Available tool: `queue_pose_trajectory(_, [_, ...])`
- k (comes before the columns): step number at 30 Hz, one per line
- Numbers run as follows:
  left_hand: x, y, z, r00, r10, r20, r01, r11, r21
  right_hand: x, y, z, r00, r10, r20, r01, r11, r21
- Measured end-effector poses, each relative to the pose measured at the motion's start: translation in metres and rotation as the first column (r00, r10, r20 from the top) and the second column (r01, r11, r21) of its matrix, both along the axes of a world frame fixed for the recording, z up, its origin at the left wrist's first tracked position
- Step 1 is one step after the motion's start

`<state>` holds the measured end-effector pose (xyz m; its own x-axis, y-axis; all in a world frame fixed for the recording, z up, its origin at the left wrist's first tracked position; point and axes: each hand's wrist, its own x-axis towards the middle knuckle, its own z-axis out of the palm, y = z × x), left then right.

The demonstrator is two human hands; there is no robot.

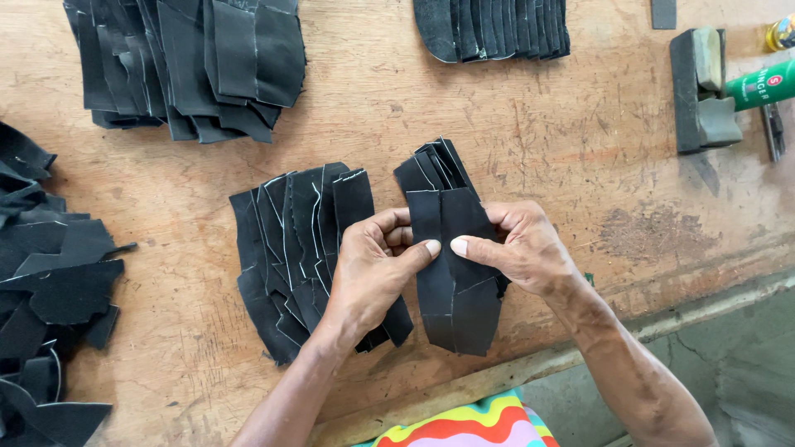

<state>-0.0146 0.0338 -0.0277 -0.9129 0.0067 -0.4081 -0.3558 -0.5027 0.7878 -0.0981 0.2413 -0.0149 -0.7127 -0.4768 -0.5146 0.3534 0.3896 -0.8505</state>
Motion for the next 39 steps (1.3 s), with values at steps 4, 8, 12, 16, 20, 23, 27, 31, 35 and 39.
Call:
queue_pose_trajectory(4, [-0.001,0.001,-0.001,1.000,-0.002,-0.006,0.002,1.000,-0.014,0.002,-0.004,0.004,1.000,-0.005,0.024,0.005,1.000,0.013])
queue_pose_trajectory(8, [-0.001,-0.001,-0.001,1.000,-0.017,-0.019,0.017,1.000,-0.014,-0.001,-0.009,0.013,0.995,0.026,0.095,-0.024,0.999,-0.023])
queue_pose_trajectory(12, [-0.001,0.000,0.002,0.996,-0.064,-0.059,0.066,0.997,0.041,-0.017,-0.006,0.029,0.983,0.171,0.070,-0.170,0.985,-0.023])
queue_pose_trajectory(16, [-0.001,0.002,0.003,0.998,-0.028,-0.055,0.029,1.000,0.012,-0.023,-0.007,0.036,0.964,0.264,-0.009,-0.263,0.962,0.080])
queue_pose_trajectory(20, [0.001,0.003,0.000,0.999,0.018,-0.032,-0.018,0.999,0.027,-0.021,-0.013,0.031,0.965,0.261,-0.009,-0.260,0.963,0.070])
queue_pose_trajectory(23, [0.001,0.003,-0.004,0.998,0.052,-0.026,-0.050,0.995,0.084,-0.017,-0.016,0.026,0.987,0.160,0.006,-0.161,0.986,0.039])
queue_pose_trajectory(27, [0.002,0.002,-0.006,0.995,0.094,0.015,-0.096,0.976,0.197,-0.008,-0.013,0.023,0.990,0.114,-0.078,-0.120,0.990,-0.072])
queue_pose_trajectory(31, [0.001,0.000,-0.006,0.999,0.050,0.014,-0.051,0.995,0.091,-0.003,-0.013,0.023,0.992,0.084,-0.097,-0.086,0.996,-0.013])
queue_pose_trajectory(35, [-0.001,-0.001,-0.004,0.999,0.032,0.006,-0.032,0.999,0.041,-0.002,-0.014,0.024,0.984,0.091,-0.150,-0.081,0.994,0.071])
queue_pose_trajectory(39, [0.000,0.000,-0.002,1.000,0.016,0.005,-0.016,1.000,-0.002,-0.002,-0.013,0.025,0.996,0.056,-0.075,-0.053,0.998,0.039])
